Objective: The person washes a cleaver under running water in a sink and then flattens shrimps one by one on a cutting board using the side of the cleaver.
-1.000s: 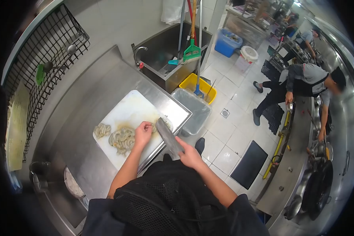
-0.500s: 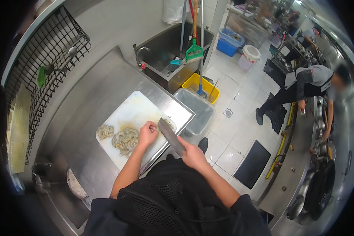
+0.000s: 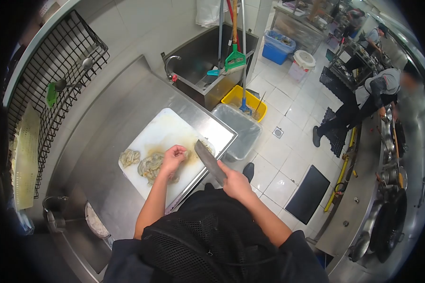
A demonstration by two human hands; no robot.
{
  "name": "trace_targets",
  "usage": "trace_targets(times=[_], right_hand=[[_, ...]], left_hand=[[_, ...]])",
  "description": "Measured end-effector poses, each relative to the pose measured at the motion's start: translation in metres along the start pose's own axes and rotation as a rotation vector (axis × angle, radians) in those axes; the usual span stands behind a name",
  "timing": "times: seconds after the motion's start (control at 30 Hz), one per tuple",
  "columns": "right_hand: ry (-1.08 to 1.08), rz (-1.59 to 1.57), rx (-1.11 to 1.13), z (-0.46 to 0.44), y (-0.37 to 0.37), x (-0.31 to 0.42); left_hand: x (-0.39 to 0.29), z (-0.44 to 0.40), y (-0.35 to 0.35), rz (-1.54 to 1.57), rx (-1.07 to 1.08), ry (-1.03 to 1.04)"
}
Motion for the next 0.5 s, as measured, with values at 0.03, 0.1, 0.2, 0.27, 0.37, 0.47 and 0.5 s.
trace_targets(times=[0.03, 0.1, 0.2, 0.27, 0.37, 0.47, 0.5], right_hand=[[-0.006, -0.008, -0.002, 0.000, -0.001, 0.000], [-0.012, -0.022, -0.006, 0.000, -0.001, 0.000], [-0.001, -0.032, 0.005, 0.002, -0.002, 0.004], [0.015, -0.025, 0.018, 0.003, -0.002, 0.003], [0.011, -0.025, 0.018, 0.004, -0.003, 0.000], [0.016, -0.028, 0.026, 0.006, 0.001, -0.001], [0.006, -0.035, 0.019, 0.006, 0.001, -0.002]], left_hand=[[-0.003, -0.001, 0.001, 0.002, 0.003, 0.003], [-0.002, 0.000, 0.013, 0.129, 0.161, -0.125], [0.002, -0.017, 0.014, -0.177, 0.162, -0.101], [-0.010, -0.020, 0.007, -0.457, 0.002, 0.134], [-0.038, -0.014, 0.011, -0.745, -0.084, 0.358], [-0.052, 0.003, 0.025, -0.824, -0.003, 0.381], [-0.057, 0.007, 0.029, -0.884, -0.001, 0.435]])
Point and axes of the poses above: each hand's wrist, its own z-axis away from the middle knuckle, its own y-axis out of the palm, x = y × z, the point moved 8 cm from there along -z, towards the middle knuckle, and after that the axes turned 8 degrees about -z, right-handed, at the moved point
